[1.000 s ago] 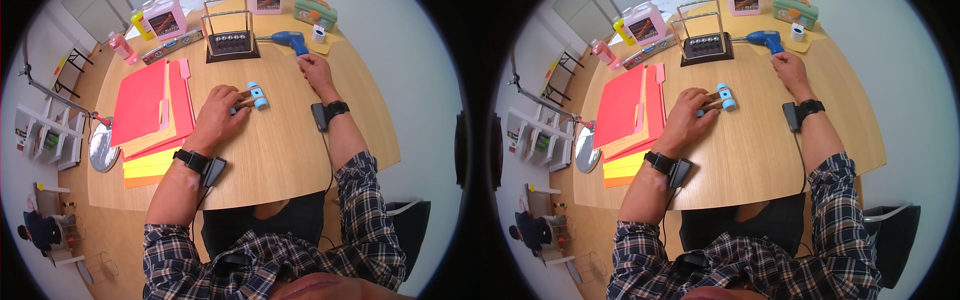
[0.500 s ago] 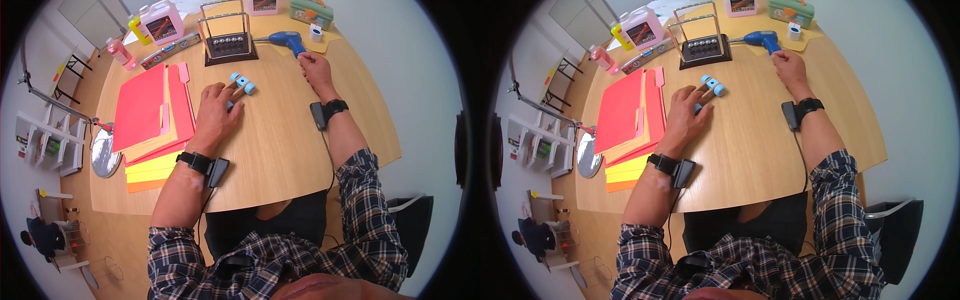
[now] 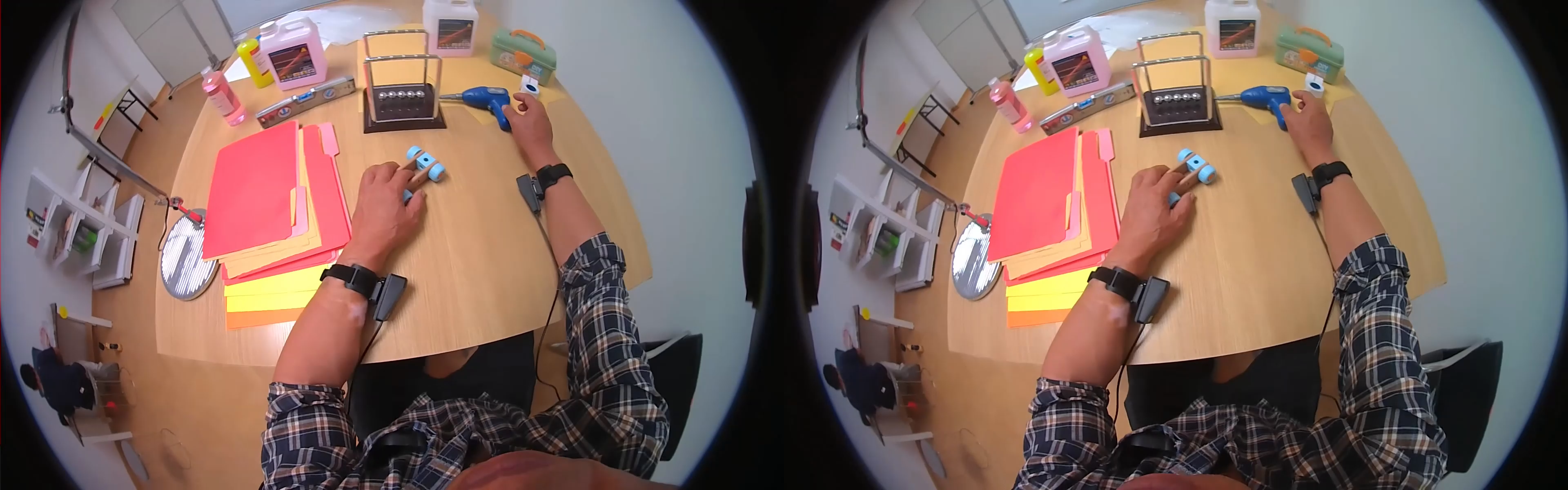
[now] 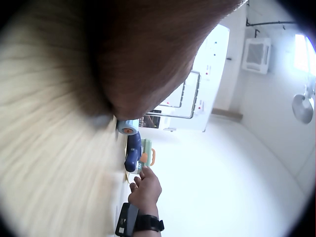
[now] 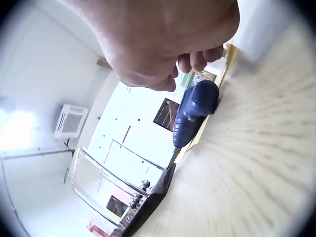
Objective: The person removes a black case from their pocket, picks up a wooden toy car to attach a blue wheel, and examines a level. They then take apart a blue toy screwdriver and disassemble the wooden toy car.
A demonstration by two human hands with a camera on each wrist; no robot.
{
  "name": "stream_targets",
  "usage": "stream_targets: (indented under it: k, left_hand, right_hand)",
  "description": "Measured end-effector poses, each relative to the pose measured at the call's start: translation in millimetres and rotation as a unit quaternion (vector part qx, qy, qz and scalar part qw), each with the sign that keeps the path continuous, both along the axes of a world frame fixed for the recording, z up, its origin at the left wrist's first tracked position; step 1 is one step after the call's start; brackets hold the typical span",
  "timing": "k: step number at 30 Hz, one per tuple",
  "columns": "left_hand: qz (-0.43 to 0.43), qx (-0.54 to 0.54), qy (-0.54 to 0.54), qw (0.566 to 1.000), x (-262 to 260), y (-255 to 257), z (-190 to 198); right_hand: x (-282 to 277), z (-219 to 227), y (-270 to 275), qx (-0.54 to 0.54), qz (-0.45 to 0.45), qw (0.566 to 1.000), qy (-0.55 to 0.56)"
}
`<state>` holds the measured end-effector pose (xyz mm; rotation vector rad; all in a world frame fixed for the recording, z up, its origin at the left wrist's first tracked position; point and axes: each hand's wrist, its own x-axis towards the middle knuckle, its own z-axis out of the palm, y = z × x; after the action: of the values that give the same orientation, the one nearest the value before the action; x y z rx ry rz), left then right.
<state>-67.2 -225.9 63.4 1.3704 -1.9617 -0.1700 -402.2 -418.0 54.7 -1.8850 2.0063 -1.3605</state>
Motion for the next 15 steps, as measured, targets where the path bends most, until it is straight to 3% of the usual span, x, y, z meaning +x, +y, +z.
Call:
stream_targets:
  k: [2,4,7,11,15]
  left_hand:
    - [-0.008,0.001,0.012,1.000,0.6,0.5,1.3]
    - [0.003,-0.015,0.017,1.000,0.9,2.9,1.7]
    - [-0.004,-0.013,0.000,1.000,3.0,0.9,-1.4]
    - [-0.003,-0.016,0.014,1.000,2.9,14.6,7.2]
    - [0.002,-0.019,0.008,1.000,3.7,12.6,5.4]
  right_hand:
    - [4.4,0.9,-12.4,0.009,0.007,0.999,0.054]
    - [12.2,8.8,-10.0,0.113,-0.023,0.987,0.116]
    - [14.8,13.1,-17.8,0.180,-0.019,0.977,0.111]
    - [5.2,19.7,-17.5,0.165,-0.031,0.978,0.127]
    - [-3.4,20.1,-24.2,0.172,-0.019,0.983,0.056]
